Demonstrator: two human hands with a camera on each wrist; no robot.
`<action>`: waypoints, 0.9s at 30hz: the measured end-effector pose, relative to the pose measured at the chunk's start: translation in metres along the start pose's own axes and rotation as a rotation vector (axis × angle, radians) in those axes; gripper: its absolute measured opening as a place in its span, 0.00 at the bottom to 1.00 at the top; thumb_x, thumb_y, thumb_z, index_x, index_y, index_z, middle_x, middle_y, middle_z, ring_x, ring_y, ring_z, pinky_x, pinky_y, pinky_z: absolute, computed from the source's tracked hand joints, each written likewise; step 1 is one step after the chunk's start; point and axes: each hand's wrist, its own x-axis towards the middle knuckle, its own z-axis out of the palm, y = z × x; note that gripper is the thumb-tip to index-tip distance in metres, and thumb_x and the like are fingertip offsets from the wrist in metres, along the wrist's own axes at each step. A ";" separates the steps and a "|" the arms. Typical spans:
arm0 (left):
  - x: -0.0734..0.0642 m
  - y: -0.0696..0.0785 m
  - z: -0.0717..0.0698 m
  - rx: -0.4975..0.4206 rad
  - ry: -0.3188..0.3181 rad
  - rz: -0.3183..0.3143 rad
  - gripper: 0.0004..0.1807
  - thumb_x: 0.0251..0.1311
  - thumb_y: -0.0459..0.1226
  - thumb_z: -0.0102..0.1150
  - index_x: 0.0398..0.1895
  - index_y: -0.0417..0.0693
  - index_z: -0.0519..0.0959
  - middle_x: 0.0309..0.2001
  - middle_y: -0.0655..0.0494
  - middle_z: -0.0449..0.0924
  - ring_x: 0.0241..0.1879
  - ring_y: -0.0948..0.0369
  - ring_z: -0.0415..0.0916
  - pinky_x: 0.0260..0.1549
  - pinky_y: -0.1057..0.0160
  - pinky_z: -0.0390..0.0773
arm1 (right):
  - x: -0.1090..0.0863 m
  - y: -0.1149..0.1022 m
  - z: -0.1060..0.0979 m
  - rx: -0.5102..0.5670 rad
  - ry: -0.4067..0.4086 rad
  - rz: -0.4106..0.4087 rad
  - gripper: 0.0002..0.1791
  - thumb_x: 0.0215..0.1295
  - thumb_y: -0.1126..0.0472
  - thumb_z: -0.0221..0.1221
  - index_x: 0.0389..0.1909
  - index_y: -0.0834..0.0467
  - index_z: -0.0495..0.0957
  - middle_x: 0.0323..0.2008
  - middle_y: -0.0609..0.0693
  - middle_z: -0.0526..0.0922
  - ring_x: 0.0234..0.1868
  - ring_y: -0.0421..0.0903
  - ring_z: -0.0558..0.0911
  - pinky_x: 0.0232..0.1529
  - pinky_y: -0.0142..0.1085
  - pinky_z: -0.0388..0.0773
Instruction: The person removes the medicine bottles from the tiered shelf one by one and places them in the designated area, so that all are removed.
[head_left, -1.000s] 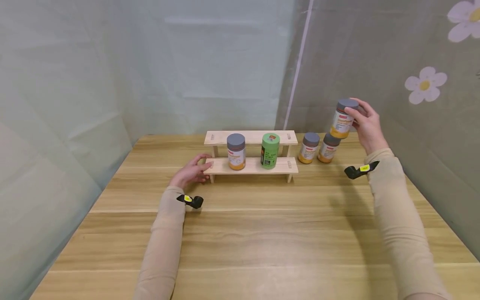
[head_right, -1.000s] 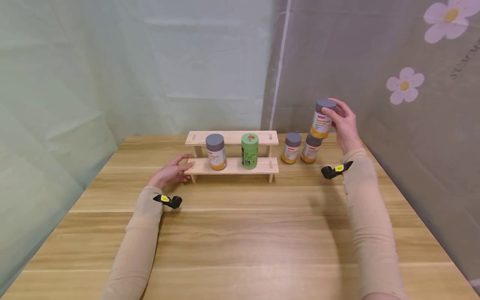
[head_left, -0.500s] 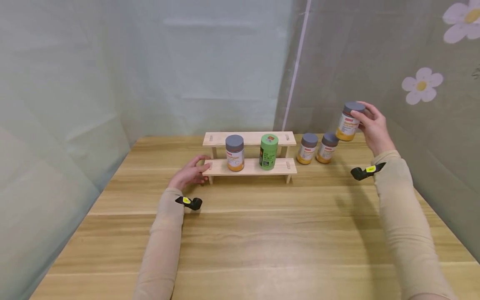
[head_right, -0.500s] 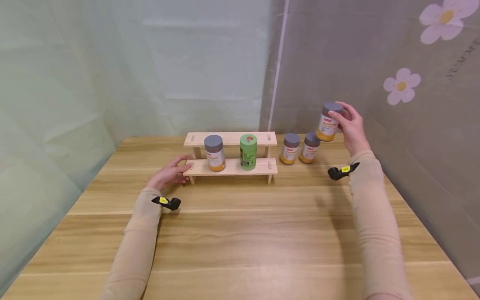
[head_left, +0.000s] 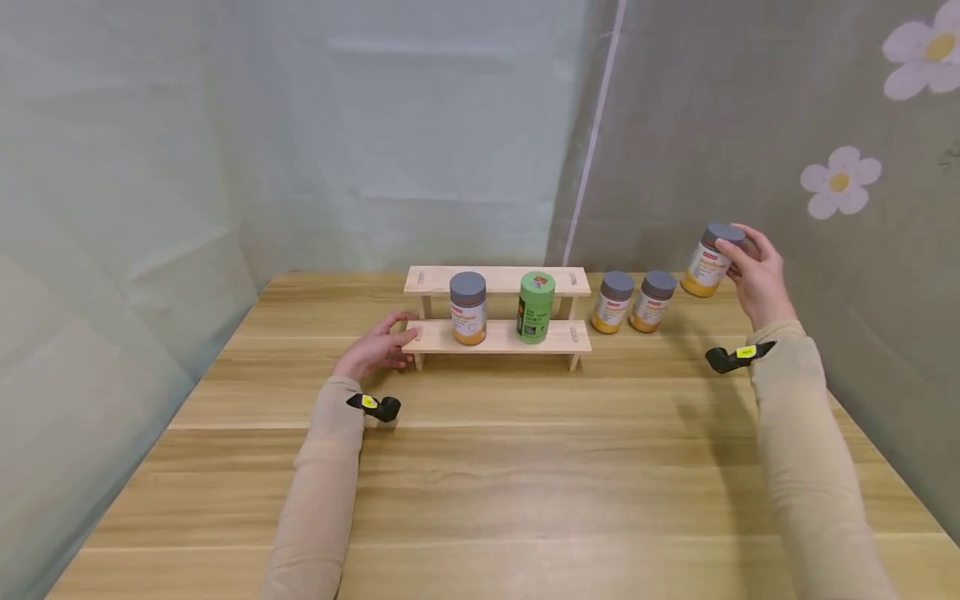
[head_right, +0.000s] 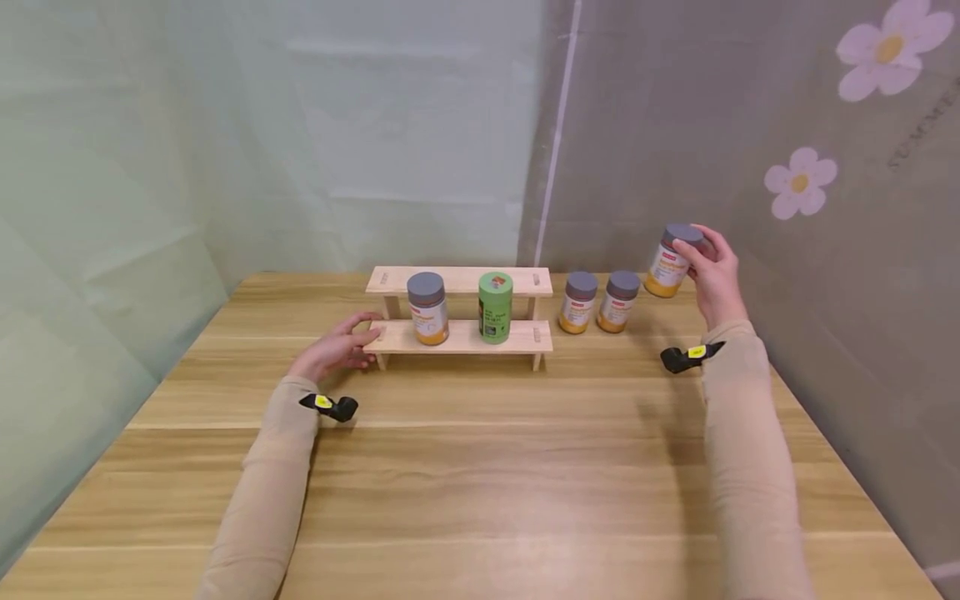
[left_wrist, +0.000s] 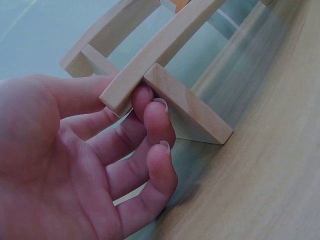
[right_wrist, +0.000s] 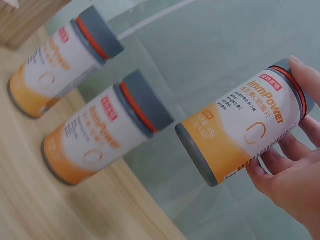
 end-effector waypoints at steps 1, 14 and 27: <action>0.000 0.000 0.000 -0.004 -0.002 -0.002 0.29 0.72 0.44 0.48 0.72 0.54 0.53 0.34 0.58 0.73 0.26 0.65 0.76 0.29 0.68 0.76 | -0.001 0.002 -0.002 0.000 -0.002 0.000 0.21 0.60 0.69 0.64 0.53 0.54 0.74 0.40 0.41 0.85 0.36 0.38 0.83 0.35 0.28 0.74; 0.000 0.000 0.000 0.011 0.003 0.009 0.28 0.72 0.44 0.48 0.72 0.54 0.54 0.33 0.59 0.75 0.27 0.65 0.76 0.30 0.68 0.77 | -0.002 0.018 -0.022 -0.123 -0.014 0.011 0.17 0.62 0.68 0.62 0.49 0.52 0.72 0.39 0.38 0.82 0.38 0.32 0.80 0.34 0.25 0.76; -0.001 -0.001 0.001 -0.020 -0.004 0.023 0.29 0.72 0.42 0.48 0.72 0.52 0.52 0.31 0.60 0.75 0.24 0.67 0.77 0.27 0.69 0.77 | -0.007 0.044 -0.042 -0.403 -0.046 0.066 0.19 0.64 0.62 0.62 0.51 0.46 0.68 0.42 0.34 0.75 0.42 0.28 0.74 0.38 0.19 0.75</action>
